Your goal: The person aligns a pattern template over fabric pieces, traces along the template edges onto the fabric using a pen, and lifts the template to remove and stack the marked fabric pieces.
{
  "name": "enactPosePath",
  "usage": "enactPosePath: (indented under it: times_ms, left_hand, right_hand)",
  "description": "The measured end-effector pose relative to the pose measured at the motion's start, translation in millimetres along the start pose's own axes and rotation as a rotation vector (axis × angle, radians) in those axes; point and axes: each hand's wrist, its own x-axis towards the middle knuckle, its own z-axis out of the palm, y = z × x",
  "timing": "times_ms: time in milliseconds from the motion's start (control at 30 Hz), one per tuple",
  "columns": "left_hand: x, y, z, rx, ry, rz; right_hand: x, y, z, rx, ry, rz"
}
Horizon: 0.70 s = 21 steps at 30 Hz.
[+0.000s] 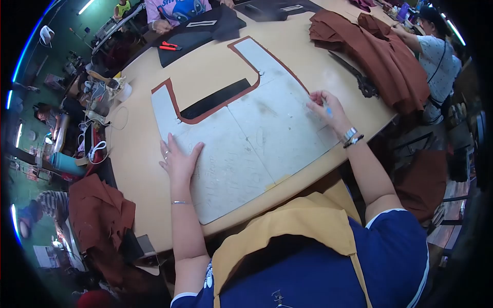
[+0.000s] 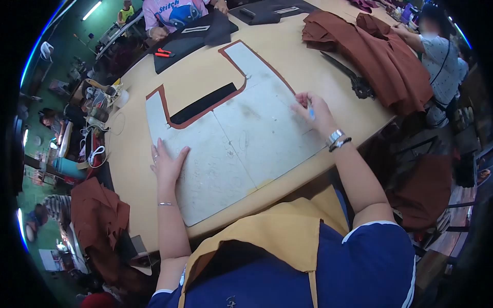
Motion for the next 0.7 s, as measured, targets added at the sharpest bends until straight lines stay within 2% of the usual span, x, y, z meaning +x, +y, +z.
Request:
enactPosePath:
  times_ms: [100, 200, 300, 400, 500, 600, 667, 700]
  left_hand:
    - [-9, -9, 11, 0.020, 0.030, -0.019]
    - [-15, -8, 10, 0.012, 0.044, -0.038]
    - [-12, -6, 10, 0.018, 0.049, -0.048]
    - [-13, -6, 10, 0.003, 0.072, -0.041]
    - [-12, -9, 12, -0.065, 0.092, -0.051]
    - [3, -20, 17, -0.236, 0.086, -0.109]
    - [7, -28, 18, -0.338, 0.069, -0.125]
    - [7, -29, 19, -0.268, 0.054, -0.111]
  right_hand:
    - [14, -2, -8, 0.226, -0.044, 0.046]
    - [18, -18, -11, 0.161, 0.014, 0.002]
    - [21, -15, -12, 0.269, -0.010, 0.024]
    - [19, -26, -21, 0.459, -0.204, 0.208]
    - [9, -29, -22, 0.318, -0.268, 0.093]
    - [3, -29, -37, 0.005, 0.015, -0.215]
    - [-10, -37, -60, 0.092, 0.222, -0.192]
    - [-8, -41, -81, 0.052, 0.288, -0.384]
